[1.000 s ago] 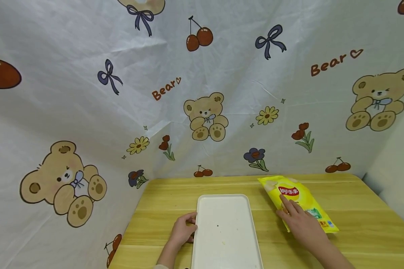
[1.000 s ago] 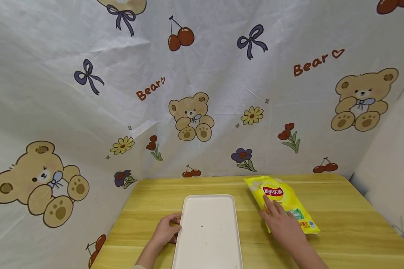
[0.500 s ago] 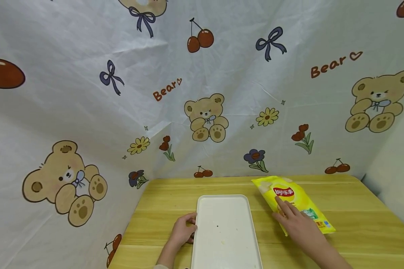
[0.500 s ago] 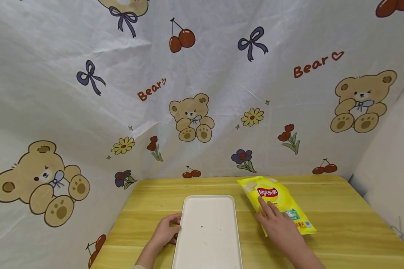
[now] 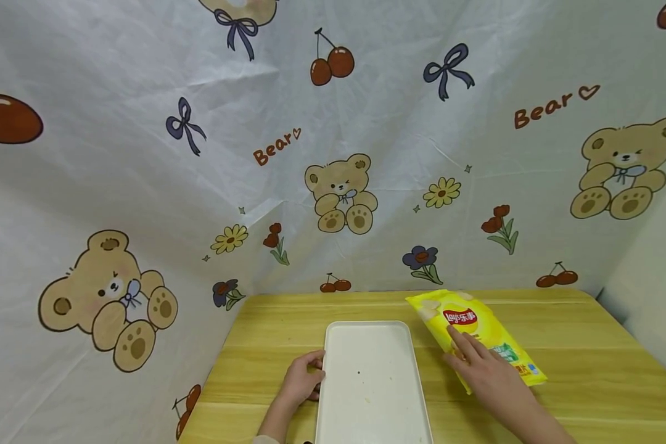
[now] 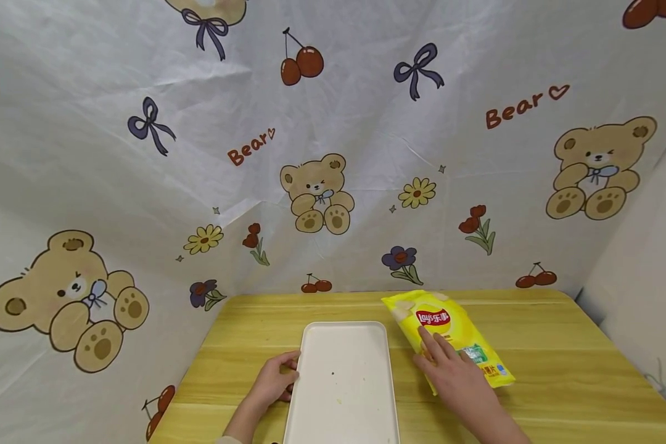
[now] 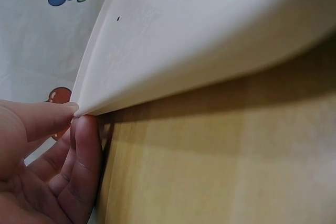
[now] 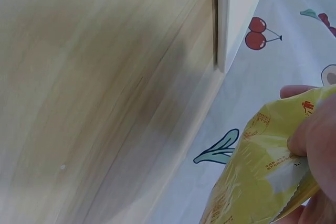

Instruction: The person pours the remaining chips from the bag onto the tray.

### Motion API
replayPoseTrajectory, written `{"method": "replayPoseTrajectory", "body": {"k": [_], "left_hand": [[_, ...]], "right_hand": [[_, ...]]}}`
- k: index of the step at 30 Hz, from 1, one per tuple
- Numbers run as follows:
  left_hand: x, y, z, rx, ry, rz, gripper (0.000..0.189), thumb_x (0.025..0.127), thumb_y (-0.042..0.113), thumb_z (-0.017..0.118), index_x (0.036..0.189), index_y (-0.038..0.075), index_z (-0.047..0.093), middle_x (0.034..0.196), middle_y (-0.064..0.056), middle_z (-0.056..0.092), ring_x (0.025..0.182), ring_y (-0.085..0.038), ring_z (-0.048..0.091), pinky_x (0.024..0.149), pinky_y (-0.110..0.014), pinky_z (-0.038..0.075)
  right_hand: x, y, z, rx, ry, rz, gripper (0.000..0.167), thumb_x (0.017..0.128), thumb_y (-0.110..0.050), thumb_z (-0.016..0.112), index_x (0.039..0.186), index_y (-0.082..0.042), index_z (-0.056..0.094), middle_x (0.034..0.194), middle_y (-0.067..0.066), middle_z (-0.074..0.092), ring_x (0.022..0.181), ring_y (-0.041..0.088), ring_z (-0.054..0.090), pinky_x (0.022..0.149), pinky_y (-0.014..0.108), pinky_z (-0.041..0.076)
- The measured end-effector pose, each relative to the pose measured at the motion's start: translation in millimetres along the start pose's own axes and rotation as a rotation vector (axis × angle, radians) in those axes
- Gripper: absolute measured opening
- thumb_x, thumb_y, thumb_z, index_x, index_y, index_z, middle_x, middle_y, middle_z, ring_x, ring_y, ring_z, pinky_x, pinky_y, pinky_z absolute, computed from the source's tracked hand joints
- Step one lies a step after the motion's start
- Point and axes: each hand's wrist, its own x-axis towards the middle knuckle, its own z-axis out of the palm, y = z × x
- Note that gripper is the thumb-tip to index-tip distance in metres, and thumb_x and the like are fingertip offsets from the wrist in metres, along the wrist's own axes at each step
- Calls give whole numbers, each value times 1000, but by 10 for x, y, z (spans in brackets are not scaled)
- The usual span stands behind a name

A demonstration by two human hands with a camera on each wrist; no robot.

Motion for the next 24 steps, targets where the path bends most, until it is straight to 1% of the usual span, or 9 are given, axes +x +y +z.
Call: {"method": "replayPoseTrajectory", "body": {"k": [9, 14, 18, 24], "left_hand": [[19, -40, 10, 3, -8, 10, 50, 91, -3, 61, 141, 3, 54, 110, -10, 57, 57, -12, 55, 44, -26, 52], [21, -62, 9, 3, -6, 5, 50, 91, -2, 61, 141, 4, 55, 110, -9, 57, 57, -13, 55, 43, -27, 52], [23, -69, 6, 4, -3, 18, 51, 91, -3, 62, 141, 4, 55, 110, -9, 57, 56, -13, 55, 43, -27, 52], [30, -71, 9, -6, -5, 14, 51, 91, -2, 62, 141, 5, 55, 110, -9, 57, 56, -14, 55, 44, -27, 52]], "right_hand": [[-2, -73, -35, 4, -3, -24, 61, 73, 6, 82, 125, -23, 66, 158, 12, 37, 131, 37, 51, 88, 62, 55], [-3, -131, -81, 18, 0, -40, 61, 74, 5, 82, 125, -24, 67, 159, 10, 37, 133, 35, 51, 91, 59, 55], [0, -173, -105, 19, 0, -57, 60, 74, 4, 82, 125, -23, 67, 159, 11, 37, 133, 35, 51, 93, 58, 55], [10, -218, -139, 52, -42, -73, 63, 71, 2, 85, 127, -22, 68, 161, 11, 33, 135, 36, 48, 94, 59, 54]]}}
